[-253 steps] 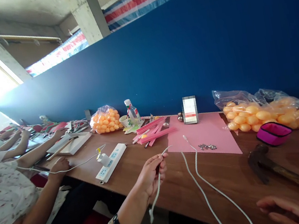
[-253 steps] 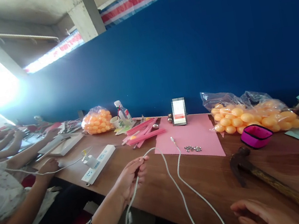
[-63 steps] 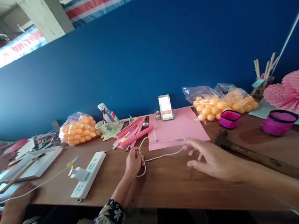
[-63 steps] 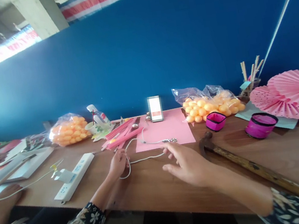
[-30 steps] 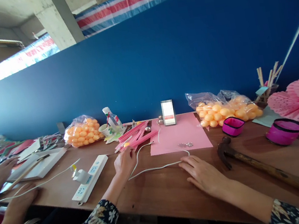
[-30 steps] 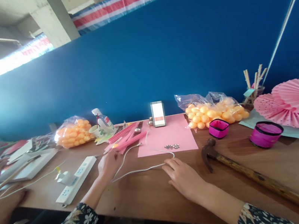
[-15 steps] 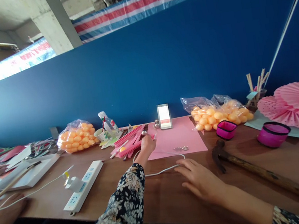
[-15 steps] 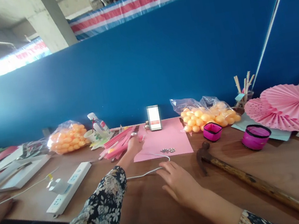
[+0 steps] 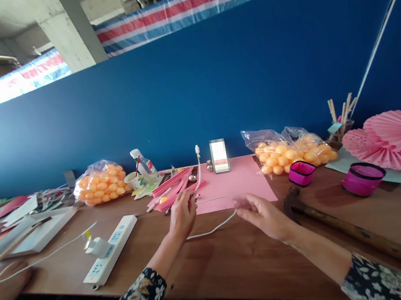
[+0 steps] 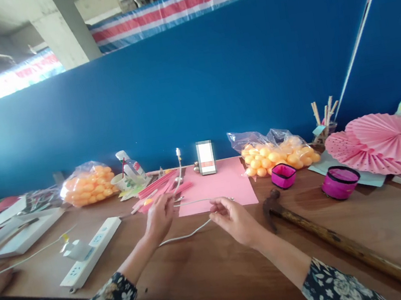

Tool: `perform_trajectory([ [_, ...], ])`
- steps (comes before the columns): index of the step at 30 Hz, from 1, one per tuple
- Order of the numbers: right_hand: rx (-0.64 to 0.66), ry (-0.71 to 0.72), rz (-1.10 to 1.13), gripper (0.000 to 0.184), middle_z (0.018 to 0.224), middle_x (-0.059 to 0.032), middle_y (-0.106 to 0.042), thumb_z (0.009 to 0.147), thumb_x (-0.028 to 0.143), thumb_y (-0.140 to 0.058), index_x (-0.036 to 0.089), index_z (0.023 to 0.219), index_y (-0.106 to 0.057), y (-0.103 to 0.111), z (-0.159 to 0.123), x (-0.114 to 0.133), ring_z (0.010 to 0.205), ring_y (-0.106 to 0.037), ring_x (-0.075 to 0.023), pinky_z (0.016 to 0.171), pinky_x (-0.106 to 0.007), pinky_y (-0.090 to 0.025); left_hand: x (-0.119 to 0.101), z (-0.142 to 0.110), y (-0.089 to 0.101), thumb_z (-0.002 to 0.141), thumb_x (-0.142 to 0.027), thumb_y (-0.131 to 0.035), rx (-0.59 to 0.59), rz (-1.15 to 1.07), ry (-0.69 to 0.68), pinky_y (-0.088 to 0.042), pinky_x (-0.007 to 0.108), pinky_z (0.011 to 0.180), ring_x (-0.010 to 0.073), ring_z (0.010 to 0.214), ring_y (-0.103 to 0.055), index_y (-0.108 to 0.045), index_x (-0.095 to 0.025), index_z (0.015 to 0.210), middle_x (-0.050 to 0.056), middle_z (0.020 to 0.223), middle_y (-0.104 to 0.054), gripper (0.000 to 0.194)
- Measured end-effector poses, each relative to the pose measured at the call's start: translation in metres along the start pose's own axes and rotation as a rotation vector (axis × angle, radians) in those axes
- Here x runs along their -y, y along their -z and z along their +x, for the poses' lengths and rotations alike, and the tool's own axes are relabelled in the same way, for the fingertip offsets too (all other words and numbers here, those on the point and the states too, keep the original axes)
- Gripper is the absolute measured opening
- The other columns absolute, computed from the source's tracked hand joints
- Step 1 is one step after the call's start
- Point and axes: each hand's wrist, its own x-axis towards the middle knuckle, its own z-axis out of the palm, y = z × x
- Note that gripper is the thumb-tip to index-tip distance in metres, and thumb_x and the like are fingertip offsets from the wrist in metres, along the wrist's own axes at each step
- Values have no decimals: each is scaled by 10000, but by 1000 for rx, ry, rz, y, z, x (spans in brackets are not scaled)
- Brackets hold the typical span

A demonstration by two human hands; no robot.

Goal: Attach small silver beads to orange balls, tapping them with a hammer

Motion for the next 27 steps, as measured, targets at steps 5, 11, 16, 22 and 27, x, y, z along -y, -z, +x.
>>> perform_trajectory([
  [5,-35,-51,288,504,765,9,-519,771,374,-572,194,1202,-382,-11,2,8,660,-490,-101,557,-220,-412,1,-42,3,841,-161,-359,37,249,-364,-436,229,659,134,721,-547,-538,-195,949,52,852,-554,212],
  [11,-160,-67,359,381,633,45,-460,751,383,-590,174,1051,-481,-17,-2,13,544,-411,-79,477,-196,-360,17,-63,-3,816,-115,-366,104,527,-638,-427,205,573,133,697,-543,-534,-202,1017,68,881,-556,276],
  [16,-276,-58,415,305,622,22,-503,726,390,-609,156,914,-556,-19,-1,9,530,-429,-83,466,-203,-377,21,-61,-4,816,-117,-377,162,451,-594,-437,205,606,132,724,-550,-548,-225,1028,60,894,-558,293],
  [22,-300,-9,303,298,711,-33,-607,743,403,-591,159,913,-619,-22,0,-3,578,-503,-110,508,-228,-433,-11,-85,-15,803,-231,-471,23,-74,-179,-445,238,675,158,778,-556,-583,-221,1012,75,925,-566,238],
  [27,-245,103,103,250,936,-59,-610,778,381,-552,206,928,-649,-29,-6,-2,837,-553,-178,718,-293,-475,-63,-109,-34,800,-383,-488,313,-788,416,-395,203,504,88,514,-452,-629,-160,850,17,635,-533,269],
])
